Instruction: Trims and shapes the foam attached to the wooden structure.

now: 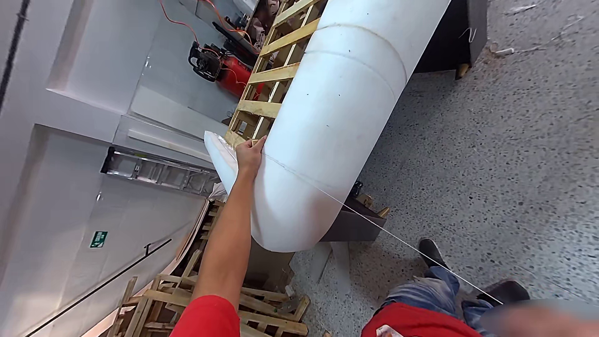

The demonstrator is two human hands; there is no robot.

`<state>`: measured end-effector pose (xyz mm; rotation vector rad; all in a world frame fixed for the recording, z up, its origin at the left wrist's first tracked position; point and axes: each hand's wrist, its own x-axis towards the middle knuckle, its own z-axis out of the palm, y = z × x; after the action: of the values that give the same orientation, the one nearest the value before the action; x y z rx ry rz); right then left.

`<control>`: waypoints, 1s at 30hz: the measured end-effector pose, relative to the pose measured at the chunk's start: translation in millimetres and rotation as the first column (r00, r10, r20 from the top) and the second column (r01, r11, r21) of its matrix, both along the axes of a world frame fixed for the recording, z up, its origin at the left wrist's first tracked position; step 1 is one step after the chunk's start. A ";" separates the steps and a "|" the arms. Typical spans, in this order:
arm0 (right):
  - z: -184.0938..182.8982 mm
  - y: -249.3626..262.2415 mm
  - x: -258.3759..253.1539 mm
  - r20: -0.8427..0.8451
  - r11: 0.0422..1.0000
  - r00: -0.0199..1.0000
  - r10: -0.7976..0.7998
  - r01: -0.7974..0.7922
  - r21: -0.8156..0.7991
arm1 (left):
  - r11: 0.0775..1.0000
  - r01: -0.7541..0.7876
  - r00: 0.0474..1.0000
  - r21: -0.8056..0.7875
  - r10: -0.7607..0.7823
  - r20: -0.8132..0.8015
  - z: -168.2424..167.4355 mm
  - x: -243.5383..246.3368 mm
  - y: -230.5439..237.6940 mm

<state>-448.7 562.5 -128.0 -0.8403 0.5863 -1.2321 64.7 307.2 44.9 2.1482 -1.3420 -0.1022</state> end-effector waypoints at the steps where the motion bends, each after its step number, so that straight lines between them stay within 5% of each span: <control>1: -0.5 -0.7 -0.8 0.006 1.000 1.000 -0.001 0.001 0.005 | 1.000 0.001 1.000 0.001 -0.001 -0.007 0.0 0.0 0.0; 14: -18.7 -7.4 -3.4 0.023 0.998 1.000 -0.001 0.000 0.061 | 0.999 0.010 1.000 0.031 -0.010 -0.018 -0.8 -0.2 0.5; 30: -98.7 -22.4 40.0 0.269 0.866 0.963 0.004 -0.138 0.482 | 0.995 -0.018 1.000 0.096 0.017 0.008 -0.3 -2.0 -0.1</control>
<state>-408.7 540.1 -226.7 -0.2545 0.6147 -1.0328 62.7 307.1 44.6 2.2416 -1.3466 -0.1553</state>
